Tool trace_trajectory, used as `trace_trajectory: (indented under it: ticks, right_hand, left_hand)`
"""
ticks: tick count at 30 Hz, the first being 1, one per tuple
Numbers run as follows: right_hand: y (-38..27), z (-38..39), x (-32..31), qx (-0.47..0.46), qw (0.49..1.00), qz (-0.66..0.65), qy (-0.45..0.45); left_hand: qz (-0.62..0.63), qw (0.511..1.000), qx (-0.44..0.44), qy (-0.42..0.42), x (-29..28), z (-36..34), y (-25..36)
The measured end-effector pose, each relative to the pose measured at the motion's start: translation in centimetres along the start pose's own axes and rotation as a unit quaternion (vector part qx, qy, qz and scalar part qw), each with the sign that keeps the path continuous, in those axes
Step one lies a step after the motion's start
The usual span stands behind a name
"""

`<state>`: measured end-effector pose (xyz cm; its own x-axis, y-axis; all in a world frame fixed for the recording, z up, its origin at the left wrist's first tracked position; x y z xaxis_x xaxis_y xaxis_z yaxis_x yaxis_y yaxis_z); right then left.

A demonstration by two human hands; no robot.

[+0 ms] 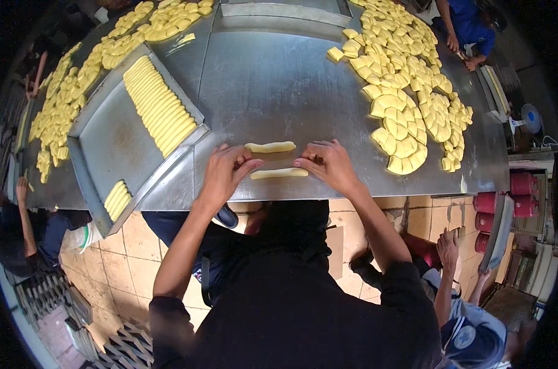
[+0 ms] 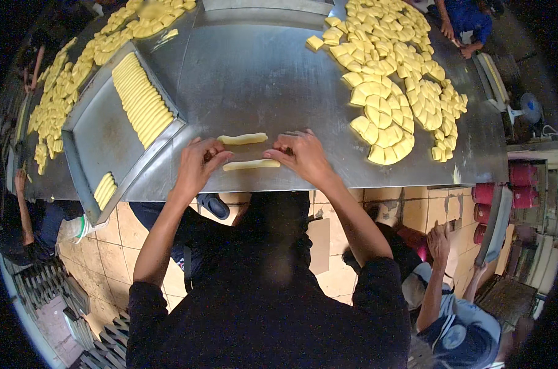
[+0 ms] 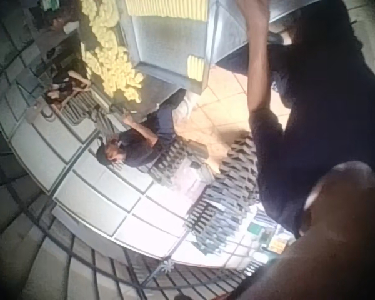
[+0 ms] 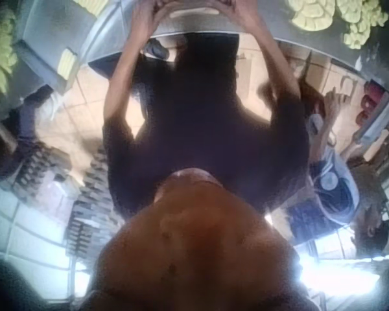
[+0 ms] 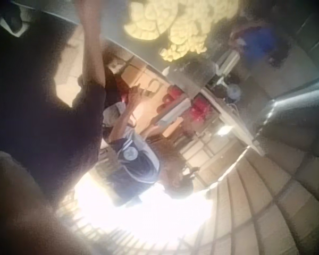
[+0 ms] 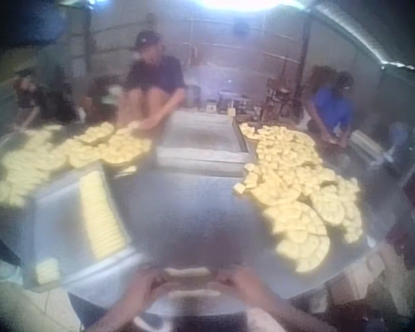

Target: The person shapes portions of dough into long rolls by hand and arranges them in rows on a metal baking tray.

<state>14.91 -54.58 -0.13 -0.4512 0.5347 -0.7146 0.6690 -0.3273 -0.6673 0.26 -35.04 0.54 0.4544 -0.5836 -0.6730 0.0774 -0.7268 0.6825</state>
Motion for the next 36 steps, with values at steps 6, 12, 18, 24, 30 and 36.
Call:
trace_trajectory:
  ticks: [6,12,18,24,30,36]
  right_hand:
    - [-1.4,0.0,-0.8,-0.021,0.987,0.156,0.011]
    - [-2.5,1.5,-1.0,-0.001,0.992,-0.119,-0.051]
    - [-3.7,0.0,-0.9,-0.012,0.994,-0.085,-0.062]
    - [-2.6,-1.2,1.2,-0.022,0.997,-0.069,0.035]
    - [-3.8,-1.1,0.7,0.017,0.990,-0.135,0.026]
    - [-3.9,-3.1,0.6,-0.081,0.995,0.051,-0.032]
  left_hand:
    - [-0.061,0.997,0.016,-0.035,0.1,0.4,0.1]
    - [0.071,0.996,-0.053,0.019,0.5,2.5,2.8]
    - [0.139,0.985,-0.087,0.048,0.5,3.0,2.0]
    - [0.055,0.995,-0.037,0.074,0.4,0.7,0.8]
    - [0.060,0.995,-0.031,0.079,0.4,0.7,1.6]
    - [-0.039,0.999,0.007,-0.022,1.0,-1.6,1.4]
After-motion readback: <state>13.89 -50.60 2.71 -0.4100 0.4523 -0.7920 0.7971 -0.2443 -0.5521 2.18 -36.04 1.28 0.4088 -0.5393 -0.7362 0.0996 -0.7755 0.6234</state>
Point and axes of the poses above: each hand's wrist, its own z-axis away from the middle knuckle, its own x-axis out of the palm, y = z × x, the point moved 6 cm from there along -z, towards the middle knuckle, and after that the axes turned 5 degrees about y, right-handed, at the moved point
